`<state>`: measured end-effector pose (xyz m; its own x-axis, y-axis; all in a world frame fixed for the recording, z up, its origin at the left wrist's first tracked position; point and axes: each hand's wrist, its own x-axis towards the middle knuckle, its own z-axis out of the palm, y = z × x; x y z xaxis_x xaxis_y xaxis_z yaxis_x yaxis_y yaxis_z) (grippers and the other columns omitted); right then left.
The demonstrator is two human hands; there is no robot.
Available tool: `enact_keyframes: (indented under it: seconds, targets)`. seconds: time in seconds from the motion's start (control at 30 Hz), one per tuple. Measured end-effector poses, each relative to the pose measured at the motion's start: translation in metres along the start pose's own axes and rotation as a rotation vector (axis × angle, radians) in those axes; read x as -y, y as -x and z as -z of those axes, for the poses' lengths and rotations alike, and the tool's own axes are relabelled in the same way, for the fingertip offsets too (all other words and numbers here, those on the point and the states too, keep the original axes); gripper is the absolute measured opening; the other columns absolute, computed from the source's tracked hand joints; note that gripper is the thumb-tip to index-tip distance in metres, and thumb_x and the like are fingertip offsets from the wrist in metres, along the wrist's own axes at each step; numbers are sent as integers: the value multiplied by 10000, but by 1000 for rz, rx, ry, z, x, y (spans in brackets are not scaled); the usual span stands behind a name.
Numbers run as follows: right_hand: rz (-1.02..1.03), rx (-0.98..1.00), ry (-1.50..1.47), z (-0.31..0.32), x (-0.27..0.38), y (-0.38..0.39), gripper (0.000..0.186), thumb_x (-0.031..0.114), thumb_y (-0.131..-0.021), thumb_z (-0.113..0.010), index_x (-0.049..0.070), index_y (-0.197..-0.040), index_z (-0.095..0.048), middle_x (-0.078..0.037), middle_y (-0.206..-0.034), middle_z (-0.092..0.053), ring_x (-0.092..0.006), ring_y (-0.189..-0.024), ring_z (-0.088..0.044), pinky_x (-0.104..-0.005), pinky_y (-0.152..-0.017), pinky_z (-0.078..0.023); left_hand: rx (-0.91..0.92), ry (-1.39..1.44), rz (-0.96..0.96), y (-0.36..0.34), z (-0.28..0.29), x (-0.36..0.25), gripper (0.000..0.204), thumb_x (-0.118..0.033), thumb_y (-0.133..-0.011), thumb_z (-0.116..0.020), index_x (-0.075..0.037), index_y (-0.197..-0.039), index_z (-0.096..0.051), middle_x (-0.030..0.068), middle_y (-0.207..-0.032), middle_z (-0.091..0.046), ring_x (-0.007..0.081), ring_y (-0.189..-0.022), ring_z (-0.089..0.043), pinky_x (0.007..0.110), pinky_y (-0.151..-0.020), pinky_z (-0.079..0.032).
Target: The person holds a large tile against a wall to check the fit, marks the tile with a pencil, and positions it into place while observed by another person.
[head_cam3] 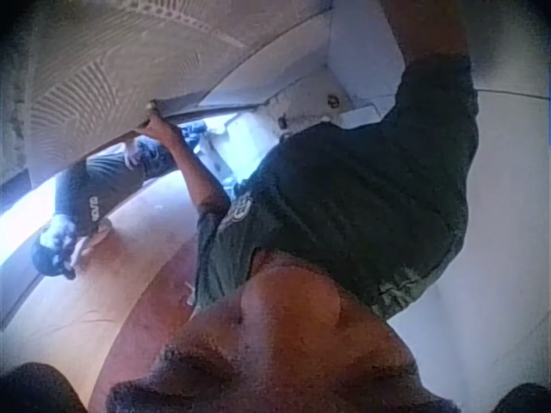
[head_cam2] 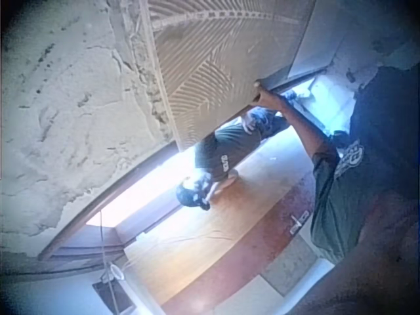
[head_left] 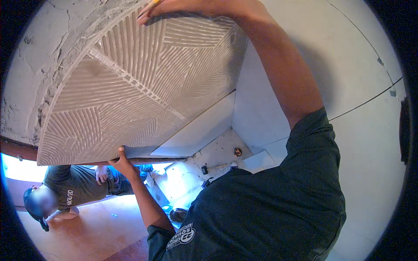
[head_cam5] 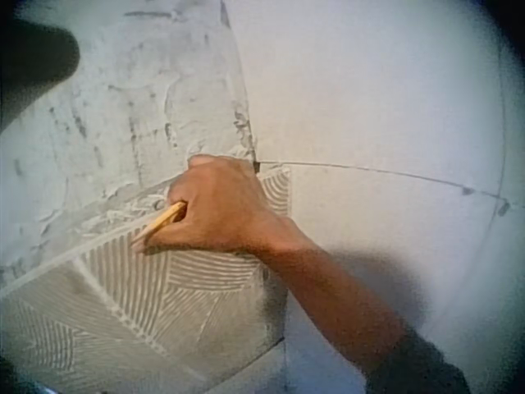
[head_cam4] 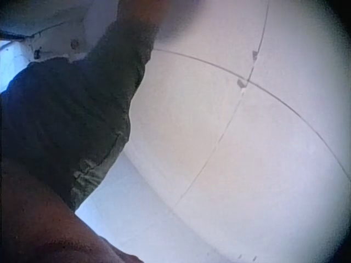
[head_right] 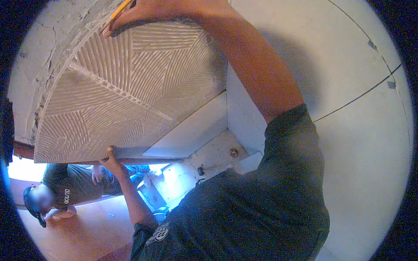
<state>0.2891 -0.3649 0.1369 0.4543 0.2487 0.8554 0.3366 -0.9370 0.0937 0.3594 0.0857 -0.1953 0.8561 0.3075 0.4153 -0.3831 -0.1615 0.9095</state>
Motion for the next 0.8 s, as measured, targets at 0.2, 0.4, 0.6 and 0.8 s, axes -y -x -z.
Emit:
enact_keyframes:
  seconds: [0.2,0.4,0.6,0.8]
  targets:
    - [22,8,-5,-1,-4,2,671,787,-628,-734,124,-573,-655,-3,-534,-465,-153,-566,-441,-351,-495,-331,13,-16,-18,2,-6,-6,668,-334,-831,-787,26,-1272,-438,173,-1228,-550,293,-1074,-539,415,-942,-447]
    - [-5,-3,-61,-2,1,1,664,776,-632,-742,124,-559,-637,-6,-536,-474,-154,-562,-443,-354,-488,-332,-4,3,-1,1,-1,-6,660,-324,-832,-787,28,-1268,-438,171,-1229,-546,293,-1078,-532,415,-957,-437]
    - [-11,40,-11,5,2,-4,670,793,-641,-719,130,-573,-651,-1,-526,-471,-154,-578,-455,-342,-520,-346,17,76,61,-1,-4,-16,687,-229,-816,-802,55,-1318,-428,171,-1323,-515,279,-1172,-504,408,-1055,-368]
    - [-87,153,51,33,18,4,663,740,-709,-705,81,-658,-658,-50,-628,-529,-184,-674,-497,-369,-598,-390,28,-53,146,-4,1,-1,750,-291,-812,-804,58,-1335,-396,183,-1344,-492,293,-1186,-486,417,-1061,-364]
